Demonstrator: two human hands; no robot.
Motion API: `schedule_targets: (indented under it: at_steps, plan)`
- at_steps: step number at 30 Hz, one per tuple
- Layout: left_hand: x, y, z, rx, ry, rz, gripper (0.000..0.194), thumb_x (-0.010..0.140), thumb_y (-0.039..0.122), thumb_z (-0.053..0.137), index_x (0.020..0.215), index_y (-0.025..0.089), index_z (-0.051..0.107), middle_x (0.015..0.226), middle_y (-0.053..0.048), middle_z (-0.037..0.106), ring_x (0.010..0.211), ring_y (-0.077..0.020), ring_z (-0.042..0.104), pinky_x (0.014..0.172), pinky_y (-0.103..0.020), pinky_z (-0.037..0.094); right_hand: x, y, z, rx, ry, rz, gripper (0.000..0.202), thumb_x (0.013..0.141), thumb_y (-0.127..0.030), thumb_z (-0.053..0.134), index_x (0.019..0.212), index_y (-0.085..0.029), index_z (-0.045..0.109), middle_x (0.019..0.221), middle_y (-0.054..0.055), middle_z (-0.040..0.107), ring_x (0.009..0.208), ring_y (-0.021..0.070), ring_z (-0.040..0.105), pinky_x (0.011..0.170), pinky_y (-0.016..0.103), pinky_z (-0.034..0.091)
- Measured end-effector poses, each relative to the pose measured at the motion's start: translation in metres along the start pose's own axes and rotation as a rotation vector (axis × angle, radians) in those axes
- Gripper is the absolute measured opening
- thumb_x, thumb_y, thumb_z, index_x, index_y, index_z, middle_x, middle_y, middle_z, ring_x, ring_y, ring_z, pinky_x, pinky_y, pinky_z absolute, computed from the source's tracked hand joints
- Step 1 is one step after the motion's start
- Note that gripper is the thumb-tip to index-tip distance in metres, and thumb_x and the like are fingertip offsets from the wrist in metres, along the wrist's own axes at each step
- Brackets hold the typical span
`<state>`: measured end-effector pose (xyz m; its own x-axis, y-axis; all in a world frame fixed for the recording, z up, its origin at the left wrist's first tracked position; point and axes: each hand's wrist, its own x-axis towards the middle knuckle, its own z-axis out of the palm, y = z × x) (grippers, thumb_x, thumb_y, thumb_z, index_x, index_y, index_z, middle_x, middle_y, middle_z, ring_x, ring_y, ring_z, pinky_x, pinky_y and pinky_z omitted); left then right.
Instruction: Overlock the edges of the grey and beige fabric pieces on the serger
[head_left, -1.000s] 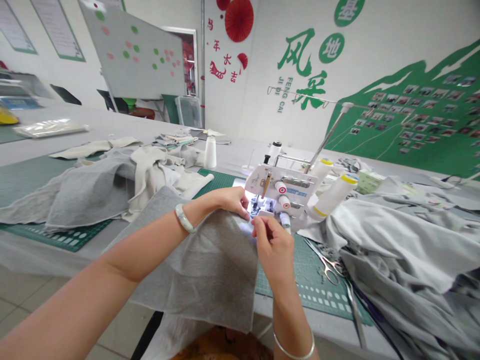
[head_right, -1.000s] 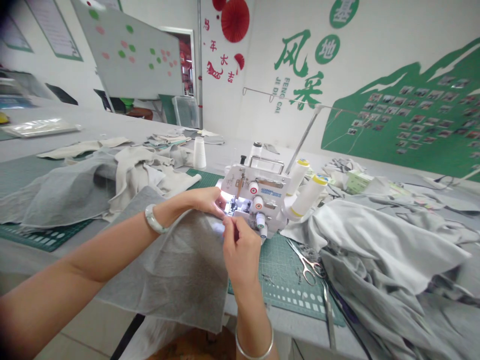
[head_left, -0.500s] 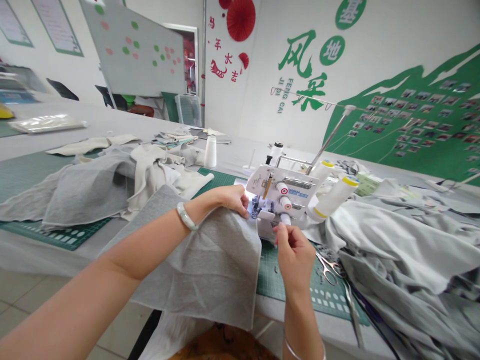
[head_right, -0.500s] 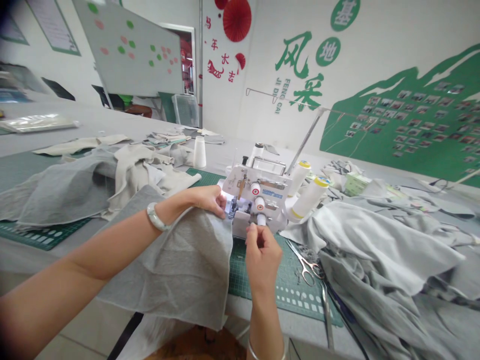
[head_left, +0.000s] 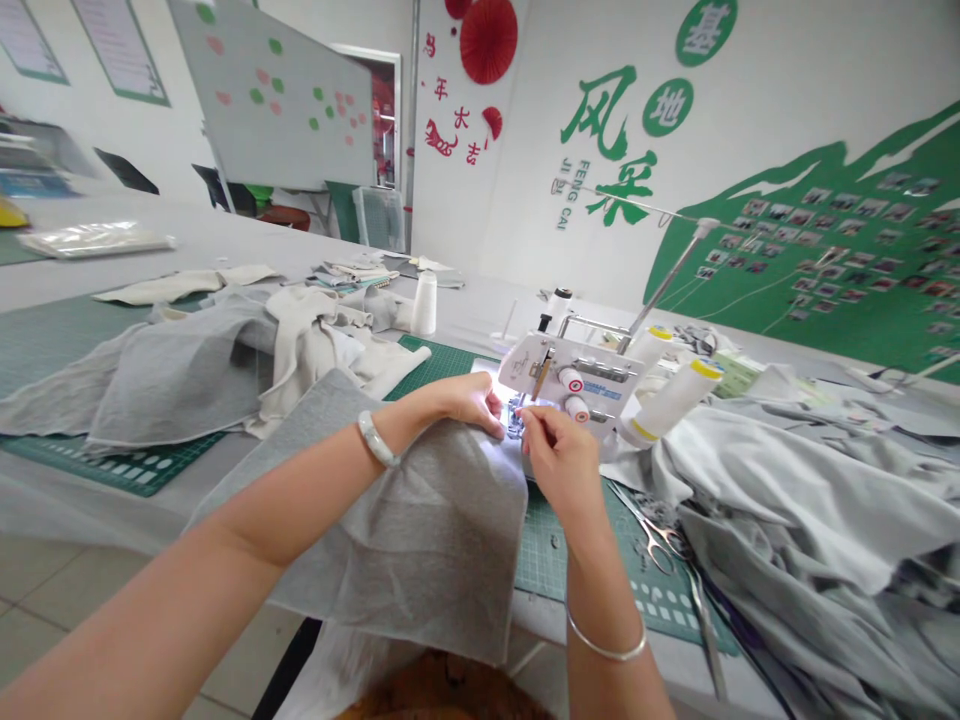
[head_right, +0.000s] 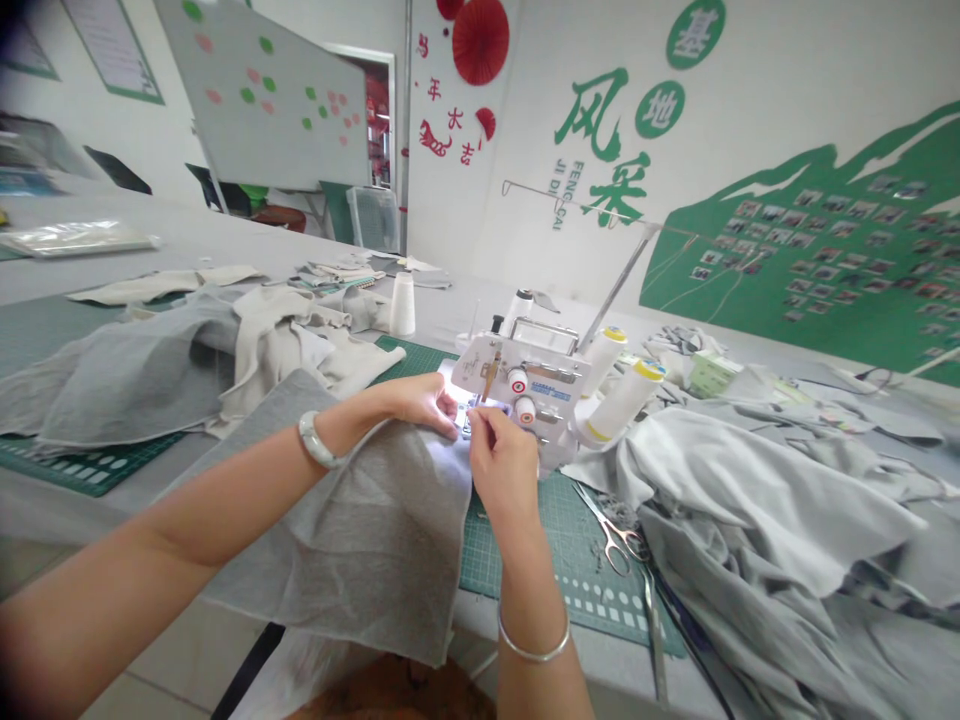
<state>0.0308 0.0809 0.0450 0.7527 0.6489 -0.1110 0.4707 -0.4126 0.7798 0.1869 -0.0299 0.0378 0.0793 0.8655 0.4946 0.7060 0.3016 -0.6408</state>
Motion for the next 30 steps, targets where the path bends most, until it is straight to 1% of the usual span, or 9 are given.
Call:
schedule_targets:
  at_steps: [2,5,7,9,14,19,24,27,30]
  plan:
    - [0.0,0.0,0.0,0.001,0.008,-0.003,0.025,0.056,0.033,0.074,0.056,0.014,0.058,0.048,0.006,0.047,0.05,-0.0083,0.038,0.051,-0.023,0.025,-0.002,-0.001,0.004,-0.082,0.047,0.045,0.03,0.093,-0.033,0.046,0.09,-0.017,0.072,0.062,0.002,0.066,0.054,0.0149,0.057,0.057,0.024,0.037]
    - [-0.001,0.0,0.002,-0.017,0.029,0.014,0.024,0.056,0.032,0.073,0.055,0.014,0.057,0.049,0.006,0.047,0.05,-0.0085,0.038,0.051,-0.023,0.024,-0.006,-0.001,0.008,-0.335,0.236,0.115,0.031,0.093,-0.03,0.046,0.093,-0.016,0.074,0.062,0.006,0.068,0.056,0.0177,0.059,0.056,0.026,0.032]
    - [-0.002,-0.001,0.002,-0.03,0.032,0.025,0.024,0.056,0.032,0.073,0.055,0.014,0.058,0.049,0.006,0.047,0.05,-0.0086,0.038,0.051,-0.023,0.024,-0.01,-0.001,0.009,-0.458,0.345,0.119,0.031,0.093,-0.029,0.047,0.092,-0.016,0.075,0.065,0.008,0.07,0.056,0.0181,0.059,0.054,0.026,0.029]
    - [-0.002,0.0,0.001,-0.034,0.03,0.024,0.024,0.056,0.032,0.074,0.055,0.013,0.059,0.048,0.006,0.047,0.05,-0.0088,0.038,0.051,-0.023,0.024,-0.015,0.001,0.009,-0.461,0.397,0.087,0.032,0.093,-0.031,0.047,0.089,-0.016,0.075,0.065,0.008,0.07,0.054,0.0172,0.059,0.054,0.026,0.029]
    - [-0.001,0.001,-0.001,-0.017,0.0,0.042,0.02,0.057,0.03,0.074,0.058,0.012,0.064,0.05,0.004,0.052,0.051,-0.0099,0.043,0.052,-0.022,0.028,-0.02,-0.001,0.009,-0.259,0.308,-0.06,0.032,0.094,-0.033,0.047,0.087,-0.016,0.072,0.062,0.003,0.069,0.053,0.0139,0.06,0.056,0.023,0.034]
    - [0.0,-0.005,0.004,-0.001,0.053,0.078,0.013,0.059,0.024,0.064,0.059,0.011,0.064,0.051,0.004,0.052,0.052,-0.0098,0.043,0.051,-0.021,0.028,-0.015,-0.022,0.027,-0.442,0.195,-0.22,0.023,0.09,-0.022,0.053,0.075,-0.017,0.07,0.062,0.003,0.069,0.053,0.014,0.058,0.054,0.025,0.027]
    - [-0.025,-0.009,0.01,0.074,0.196,0.03,0.019,0.064,0.029,0.063,0.061,0.01,0.064,0.052,0.003,0.05,0.055,-0.0099,0.042,0.053,-0.021,0.027,-0.024,-0.032,0.03,-0.534,0.118,-0.223,0.022,0.088,-0.02,0.056,0.069,-0.018,0.067,0.068,0.003,0.066,0.06,0.014,0.057,0.054,0.026,0.025]
    - [-0.044,-0.006,0.013,0.078,0.172,0.021,0.029,0.064,0.038,0.069,0.069,0.01,0.068,0.058,0.002,0.056,0.06,-0.011,0.045,0.055,-0.021,0.029,-0.042,-0.022,0.024,-0.489,0.093,-0.228,0.026,0.091,-0.022,0.052,0.069,-0.018,0.066,0.066,0.001,0.062,0.057,0.0129,0.054,0.054,0.027,0.025]
    - [-0.05,-0.002,0.015,0.068,0.133,0.033,0.027,0.064,0.037,0.072,0.071,0.01,0.069,0.063,0.001,0.06,0.065,-0.0124,0.049,0.058,-0.021,0.032,-0.056,-0.01,0.022,-0.396,0.119,-0.21,0.027,0.094,-0.024,0.048,0.076,-0.018,0.068,0.068,0.001,0.061,0.059,0.0123,0.055,0.056,0.026,0.029]
